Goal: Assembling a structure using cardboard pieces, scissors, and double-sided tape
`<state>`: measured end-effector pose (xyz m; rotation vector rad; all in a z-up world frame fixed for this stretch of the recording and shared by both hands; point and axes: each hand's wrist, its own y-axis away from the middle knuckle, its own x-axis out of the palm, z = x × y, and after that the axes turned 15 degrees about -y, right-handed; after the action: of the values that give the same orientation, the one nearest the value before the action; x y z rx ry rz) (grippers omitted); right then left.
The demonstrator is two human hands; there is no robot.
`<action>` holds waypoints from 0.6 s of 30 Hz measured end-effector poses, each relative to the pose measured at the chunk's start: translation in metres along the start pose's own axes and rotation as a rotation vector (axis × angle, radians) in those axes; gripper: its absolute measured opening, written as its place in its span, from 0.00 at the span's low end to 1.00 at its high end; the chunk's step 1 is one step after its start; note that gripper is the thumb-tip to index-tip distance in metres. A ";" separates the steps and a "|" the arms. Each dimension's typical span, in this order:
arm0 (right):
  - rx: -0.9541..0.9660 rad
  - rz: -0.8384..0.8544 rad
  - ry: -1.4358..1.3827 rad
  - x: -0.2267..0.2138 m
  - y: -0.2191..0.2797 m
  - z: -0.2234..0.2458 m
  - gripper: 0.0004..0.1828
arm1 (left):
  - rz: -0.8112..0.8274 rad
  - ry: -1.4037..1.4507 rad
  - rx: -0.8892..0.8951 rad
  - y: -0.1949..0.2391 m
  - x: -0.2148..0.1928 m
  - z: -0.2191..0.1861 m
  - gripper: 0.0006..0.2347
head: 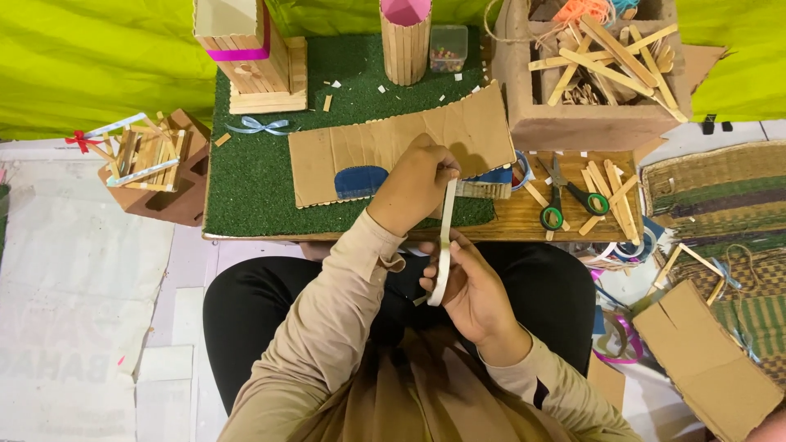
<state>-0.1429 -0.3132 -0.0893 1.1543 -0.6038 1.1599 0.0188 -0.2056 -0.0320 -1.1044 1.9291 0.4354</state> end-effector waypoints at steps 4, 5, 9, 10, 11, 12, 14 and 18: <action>0.022 0.011 -0.049 0.003 0.001 0.003 0.22 | 0.019 0.009 -0.004 -0.004 -0.008 0.002 0.06; 0.014 0.028 -0.048 0.004 0.002 0.004 0.23 | 0.017 0.029 -0.006 -0.006 -0.009 0.004 0.06; 0.023 0.083 -0.052 0.008 0.006 0.008 0.26 | 0.017 0.167 0.047 -0.002 -0.020 0.004 0.06; 0.024 0.084 -0.050 0.008 0.010 0.008 0.26 | 0.015 0.168 0.047 0.008 -0.027 0.000 0.06; 0.017 0.122 -0.027 0.009 0.013 0.008 0.28 | 0.052 0.277 0.084 0.017 -0.036 -0.005 0.08; 0.009 0.160 -0.004 0.010 0.015 0.008 0.31 | 0.090 0.386 0.122 0.025 -0.044 -0.010 0.12; -0.012 0.191 0.025 0.012 0.018 0.008 0.32 | 0.117 0.436 0.142 0.052 -0.053 -0.021 0.17; -0.115 0.252 0.120 0.031 0.028 0.003 0.34 | 0.182 0.465 0.132 0.090 -0.065 -0.038 0.28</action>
<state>-0.1573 -0.3052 -0.0515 0.9218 -0.7282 1.3794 -0.0590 -0.1457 0.0333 -1.0088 2.4401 0.1486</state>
